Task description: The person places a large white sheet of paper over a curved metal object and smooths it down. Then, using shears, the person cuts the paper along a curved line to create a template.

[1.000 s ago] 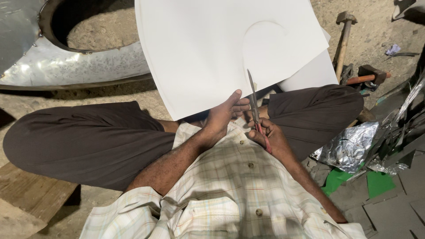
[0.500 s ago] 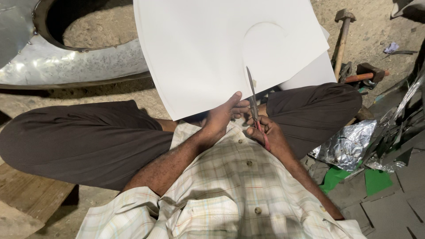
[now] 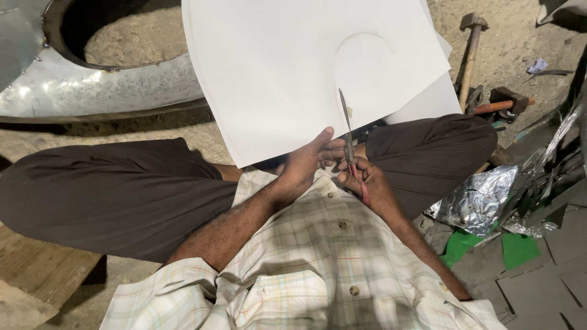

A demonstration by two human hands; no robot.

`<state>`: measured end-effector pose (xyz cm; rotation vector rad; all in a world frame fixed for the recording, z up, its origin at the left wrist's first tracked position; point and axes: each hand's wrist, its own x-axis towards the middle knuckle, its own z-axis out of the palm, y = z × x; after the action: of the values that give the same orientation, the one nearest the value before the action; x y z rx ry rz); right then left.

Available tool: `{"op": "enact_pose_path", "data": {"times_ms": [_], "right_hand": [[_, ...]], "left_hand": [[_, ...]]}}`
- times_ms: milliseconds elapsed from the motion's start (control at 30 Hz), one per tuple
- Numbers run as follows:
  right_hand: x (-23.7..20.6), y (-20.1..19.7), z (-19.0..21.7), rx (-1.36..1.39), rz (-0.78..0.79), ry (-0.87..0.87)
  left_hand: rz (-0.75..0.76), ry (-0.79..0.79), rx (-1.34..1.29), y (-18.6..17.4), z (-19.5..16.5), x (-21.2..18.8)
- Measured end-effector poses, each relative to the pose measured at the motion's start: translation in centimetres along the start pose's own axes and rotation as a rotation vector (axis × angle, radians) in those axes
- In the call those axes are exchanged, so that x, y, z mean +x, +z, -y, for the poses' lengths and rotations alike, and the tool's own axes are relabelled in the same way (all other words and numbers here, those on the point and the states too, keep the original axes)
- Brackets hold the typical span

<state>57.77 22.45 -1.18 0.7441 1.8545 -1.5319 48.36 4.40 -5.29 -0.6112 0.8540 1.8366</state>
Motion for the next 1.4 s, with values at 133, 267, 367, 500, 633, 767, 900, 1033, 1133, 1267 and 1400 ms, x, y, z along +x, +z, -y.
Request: {"op": "enact_pose_path", "data": {"times_ms": [133,267,367,500,633,767,900,1033,1133,1267,1400], "right_hand": [[-0.1,-0.2,1.0,0.013,0.007,0.001],[0.1,-0.1,1.4,0.064,0.041,0.025],[0.2,0.2,1.4,0.074,0.033,0.066],[0.3,0.4,1.7,0.108,0.057,0.017],[0.0,0.1,2.2,0.075,0.095,-0.019],[-0.1,0.2,2.8,0.112,0.120,0.099],[0.5,0.0,3.0,0.104,0.143,-0.003],[1.9,0.0,2.6,0.043,0.107,0.005],[2.3,0.1,2.0,0.161,0.110,0.048],[2.1,0.1,1.5,0.157,0.107,0.053],[2.0,-0.3,1.5,0.131,0.119,0.025]], "left_hand": [[0.182,-0.051,0.077,0.4,-1.2,-2.5],[0.269,0.293,0.988,0.7,-2.0,-7.3],[0.062,0.615,1.798,0.8,-2.5,-8.4],[-0.158,0.906,2.314,0.1,-3.8,-5.2],[-0.136,0.912,2.181,-1.1,-3.7,-3.5],[-0.110,0.883,2.143,-1.8,-3.6,-3.5],[-0.124,0.951,2.166,-1.5,-3.4,-3.4],[-0.124,0.961,2.102,-1.4,-2.9,-3.6],[-0.148,0.957,2.145,-1.4,-2.8,-3.7],[-0.124,0.913,2.171,-0.9,-3.1,-3.7],[-0.104,0.905,2.146,-0.2,-3.5,-4.0]]}}
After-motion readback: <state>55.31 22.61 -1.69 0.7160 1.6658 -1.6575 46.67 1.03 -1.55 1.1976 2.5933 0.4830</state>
